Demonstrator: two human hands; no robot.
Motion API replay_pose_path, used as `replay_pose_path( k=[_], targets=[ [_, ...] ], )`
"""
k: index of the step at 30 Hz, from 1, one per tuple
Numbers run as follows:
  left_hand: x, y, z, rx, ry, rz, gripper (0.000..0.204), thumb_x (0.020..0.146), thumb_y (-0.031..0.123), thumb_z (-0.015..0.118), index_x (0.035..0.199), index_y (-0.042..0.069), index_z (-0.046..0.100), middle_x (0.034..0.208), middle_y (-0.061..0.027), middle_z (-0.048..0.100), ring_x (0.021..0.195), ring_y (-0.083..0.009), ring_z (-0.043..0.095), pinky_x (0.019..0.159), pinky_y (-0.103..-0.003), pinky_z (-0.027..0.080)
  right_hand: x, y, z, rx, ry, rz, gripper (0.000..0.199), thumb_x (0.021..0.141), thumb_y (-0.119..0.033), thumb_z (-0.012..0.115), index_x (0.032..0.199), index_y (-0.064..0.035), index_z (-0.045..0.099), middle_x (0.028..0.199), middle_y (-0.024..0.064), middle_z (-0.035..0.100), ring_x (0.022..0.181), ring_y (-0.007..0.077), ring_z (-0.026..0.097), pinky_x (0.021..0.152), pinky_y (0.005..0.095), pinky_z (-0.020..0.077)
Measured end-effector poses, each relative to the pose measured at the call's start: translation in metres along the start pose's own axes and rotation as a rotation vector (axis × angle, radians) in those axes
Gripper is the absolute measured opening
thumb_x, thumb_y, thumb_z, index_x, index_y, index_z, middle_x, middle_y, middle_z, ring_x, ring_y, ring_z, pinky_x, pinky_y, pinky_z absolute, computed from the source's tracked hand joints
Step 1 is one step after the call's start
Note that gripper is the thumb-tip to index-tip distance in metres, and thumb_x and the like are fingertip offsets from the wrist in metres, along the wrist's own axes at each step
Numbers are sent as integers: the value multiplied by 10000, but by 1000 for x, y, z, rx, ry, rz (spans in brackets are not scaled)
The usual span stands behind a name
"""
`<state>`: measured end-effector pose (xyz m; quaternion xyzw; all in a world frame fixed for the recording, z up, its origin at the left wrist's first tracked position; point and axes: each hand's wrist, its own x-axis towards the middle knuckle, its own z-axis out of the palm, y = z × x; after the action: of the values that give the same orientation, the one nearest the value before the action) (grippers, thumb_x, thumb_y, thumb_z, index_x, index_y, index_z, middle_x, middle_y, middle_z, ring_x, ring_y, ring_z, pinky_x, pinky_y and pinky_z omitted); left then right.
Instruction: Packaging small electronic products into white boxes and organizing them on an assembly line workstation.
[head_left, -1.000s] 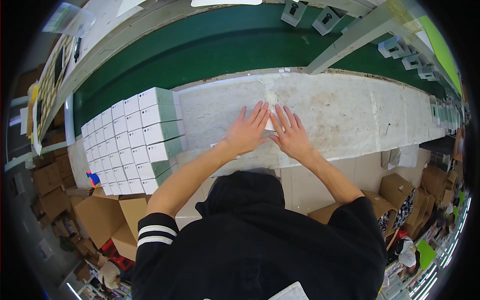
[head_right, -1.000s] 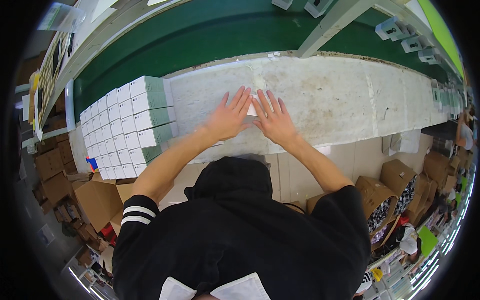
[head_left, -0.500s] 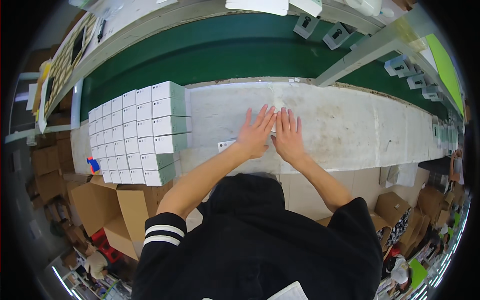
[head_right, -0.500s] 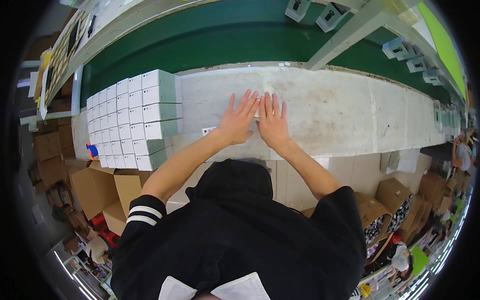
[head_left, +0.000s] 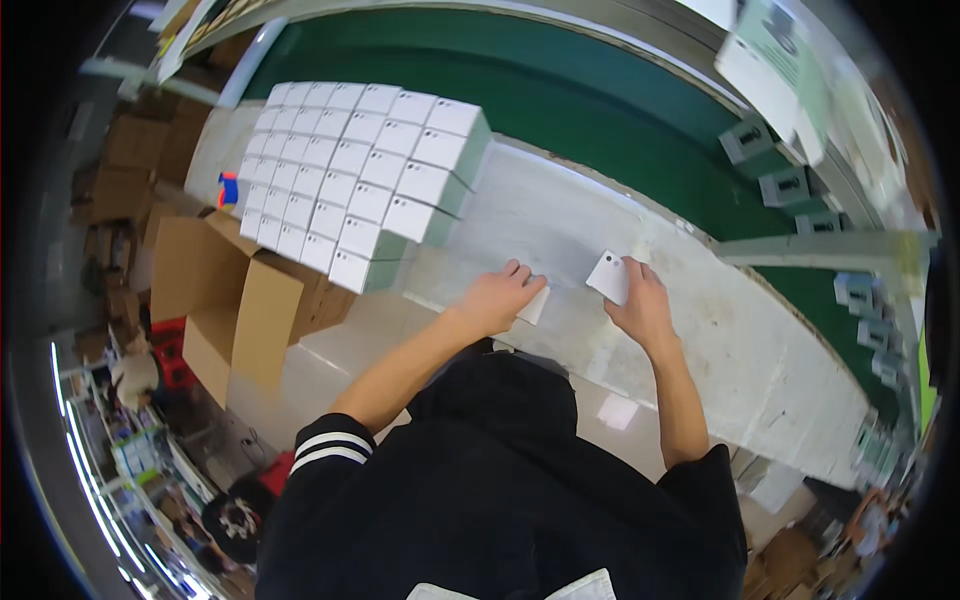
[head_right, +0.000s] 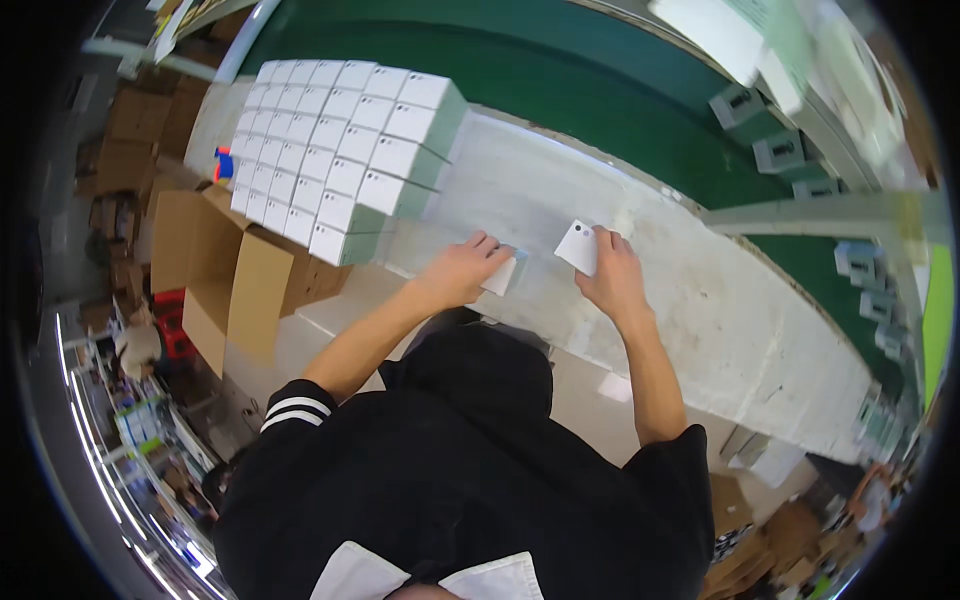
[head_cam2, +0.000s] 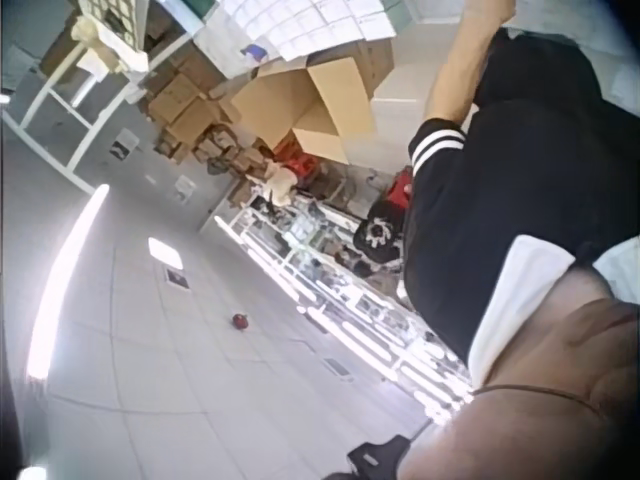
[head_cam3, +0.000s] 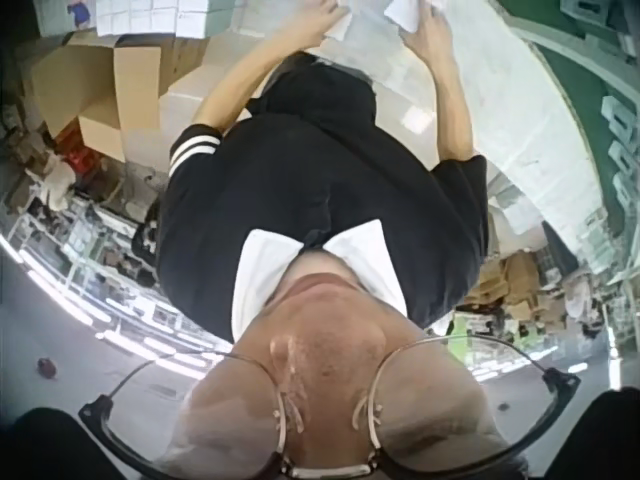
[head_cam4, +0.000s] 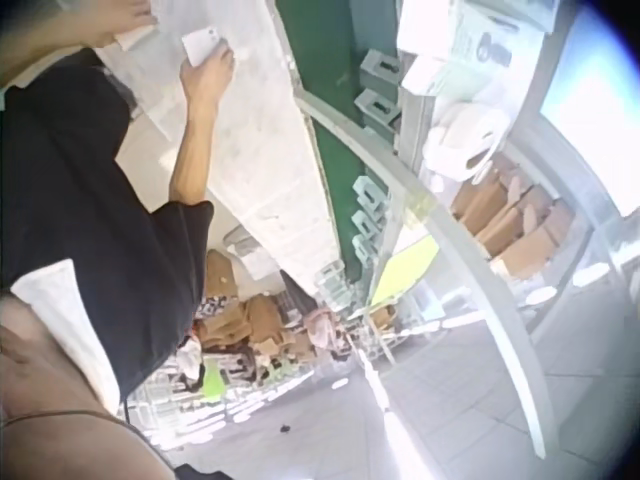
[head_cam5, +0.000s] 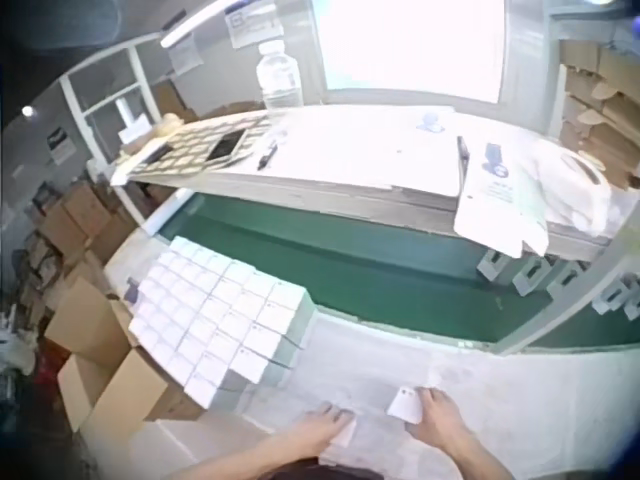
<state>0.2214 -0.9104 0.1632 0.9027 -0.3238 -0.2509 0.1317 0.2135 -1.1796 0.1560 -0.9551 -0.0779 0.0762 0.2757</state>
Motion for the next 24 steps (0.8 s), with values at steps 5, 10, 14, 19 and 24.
replay_pose_path(
  k=[5, 10, 14, 19, 24],
  targets=[
    [-76, -23, -5, -117, 210, -34, 639, 621, -35, 654, 1227, 81, 488, 1151, -121, 516, 1167, -305, 479, 825, -408, 505, 13, -57, 24, 131, -96, -75, 646, 611, -121, 752, 1194, 16, 510, 1085, 238, 592, 992, 408, 581, 886, 445, 492],
    [-132, -69, 19, 79, 442, -176, 570, 606, -54, 634, 1156, 81, 569, 1148, -123, 496, 1155, -320, 462, 866, -419, 455, 32, -134, 81, 201, -37, -326, 619, 604, -95, 755, 1169, 11, 525, 1088, 221, 547, 1036, 398, 537, 876, 427, 493],
    [-147, -99, 29, 202, 535, -195, 531, 617, -30, 633, 1131, 95, 594, 1167, -127, 488, 1162, -313, 455, 939, -468, 365, 49, -189, 114, 217, -12, -334, 575, 605, -76, 753, 1138, -1, 549, 1083, 198, 479, 1020, 385, 504, 852, 418, 485],
    [-143, -127, 58, 206, 796, -192, 480, 657, 7, 628, 1125, 109, 597, 1184, -116, 504, 1188, -285, 450, 969, -528, 289, 58, -191, 140, 172, 90, -328, 613, 595, -58, 776, 1163, -9, 550, 1109, 193, 453, 1016, 373, 504, 853, 410, 485],
    [-149, -134, 42, 196, 713, -52, 325, 735, 111, 631, 1058, 109, 599, 1100, -82, 546, 1135, -245, 483, 970, -531, 313, 48, -200, 131, 98, 121, -256, 666, 595, -59, 821, 1200, -9, 547, 1122, 183, 455, 1055, 361, 505, 890, 393, 477]
  ],
)
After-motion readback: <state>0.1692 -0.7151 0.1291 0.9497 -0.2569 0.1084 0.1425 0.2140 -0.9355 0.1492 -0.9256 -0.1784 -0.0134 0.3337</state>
